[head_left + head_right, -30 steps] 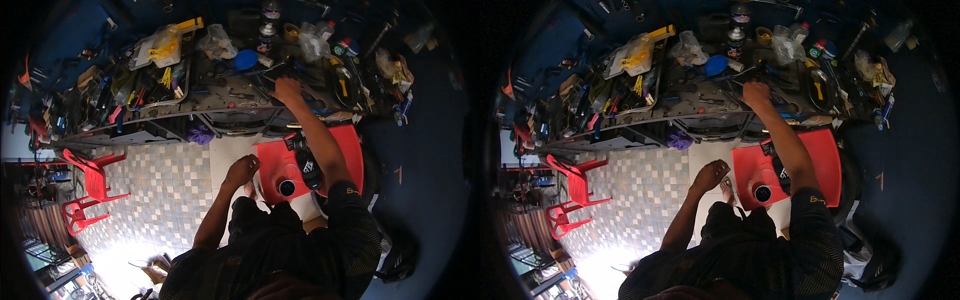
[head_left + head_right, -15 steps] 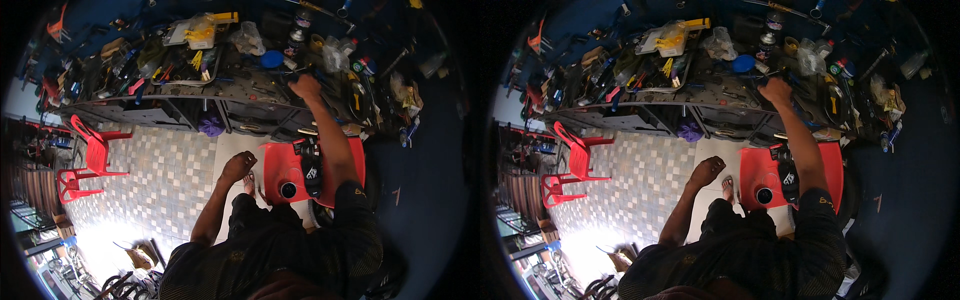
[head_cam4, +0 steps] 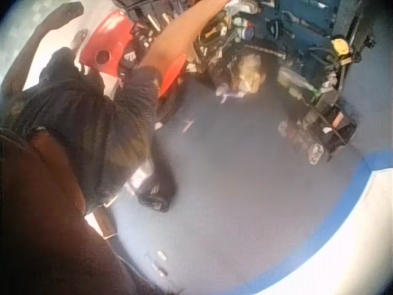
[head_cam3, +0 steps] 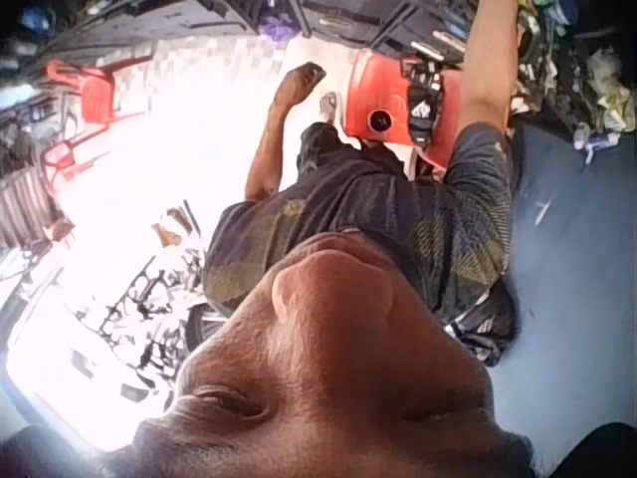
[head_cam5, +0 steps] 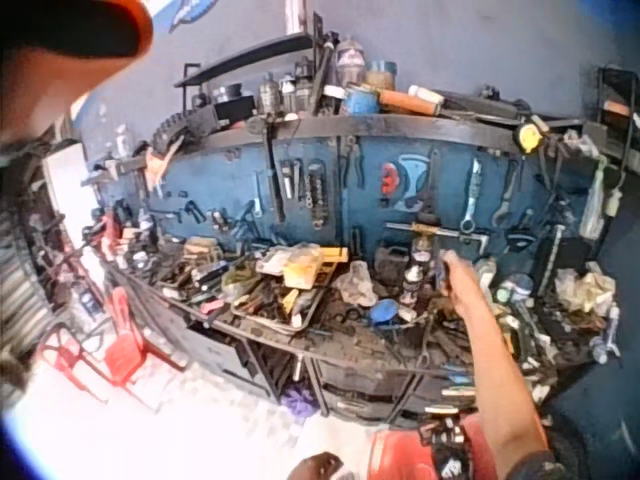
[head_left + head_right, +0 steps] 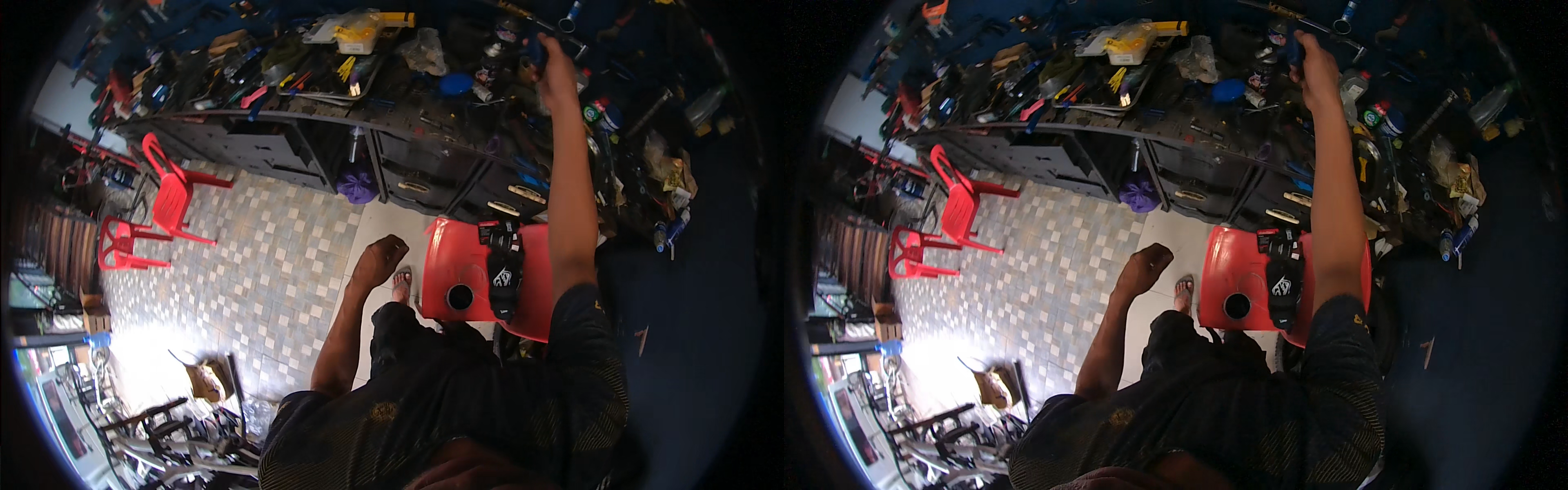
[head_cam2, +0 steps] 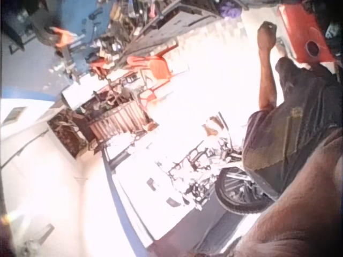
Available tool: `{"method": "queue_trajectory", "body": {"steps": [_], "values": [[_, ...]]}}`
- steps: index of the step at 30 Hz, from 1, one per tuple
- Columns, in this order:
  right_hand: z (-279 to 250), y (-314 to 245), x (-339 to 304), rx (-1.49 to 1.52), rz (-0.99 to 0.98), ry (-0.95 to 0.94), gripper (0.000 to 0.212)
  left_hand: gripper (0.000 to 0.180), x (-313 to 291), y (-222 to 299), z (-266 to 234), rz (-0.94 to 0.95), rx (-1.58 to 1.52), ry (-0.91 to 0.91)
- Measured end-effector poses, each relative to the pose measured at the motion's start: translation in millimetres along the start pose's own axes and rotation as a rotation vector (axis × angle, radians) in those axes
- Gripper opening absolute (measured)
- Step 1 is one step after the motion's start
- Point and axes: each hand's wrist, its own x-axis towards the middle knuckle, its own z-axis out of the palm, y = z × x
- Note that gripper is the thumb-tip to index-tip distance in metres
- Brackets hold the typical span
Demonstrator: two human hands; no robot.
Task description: The person inflates a bicycle tire using a handheld air pump, then uses a tire lever to remove the tire from the rim. They inspect the wheel and tire, then reseat the tire onto the rim using the lever.
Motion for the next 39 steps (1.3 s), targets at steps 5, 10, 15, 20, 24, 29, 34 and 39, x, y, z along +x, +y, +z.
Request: {"method": "queue_trajectory", "body": {"steps": [5, 10, 15, 20, 24, 29, 34, 39], "values": [[16.4, -31.0, -142.7, -0.062, -0.225, -0.356, 0.032, 0.021, -56.3, 62.0, 23.7, -0.052, -0.117, 0.415], [43.5, 47.2, -307.1, -0.105, 0.086, -0.934, 0.025, 0.058, -143.2, 138.9, 70.3, 0.053, -0.132, 0.848], [59.3, 45.3, -479.6, 0.186, 0.462, -1.154, 0.024, 0.075, -257.9, 188.1, 99.4, -0.077, -0.006, 1.075], [68.8, -12.6, -572.9, 0.096, 0.092, -1.623, 0.025, 0.051, -395.8, 234.0, 110.2, -0.153, -0.086, 1.405], [84.5, -40.6, -608.4, 0.212, -0.237, -1.726, 0.015, 0.025, -482.9, 300.7, 158.2, -0.426, -0.266, 1.649], [108.0, -50.8, -665.2, 0.326, -0.115, -1.785, 0.017, 0.037, -597.3, 354.6, 208.8, -0.359, -0.067, 2.055], [127.9, -80.1, -750.5, 0.513, -0.048, -1.875, 0.029, 0.04, -717.1, 313.3, 207.5, -0.388, -0.061, 2.395], [158.2, -103.7, -834.9, 0.595, -0.141, -1.822, 0.056, 0.027, -827.8, 200.2, 197.1, -0.491, -0.337, 2.408]]}}
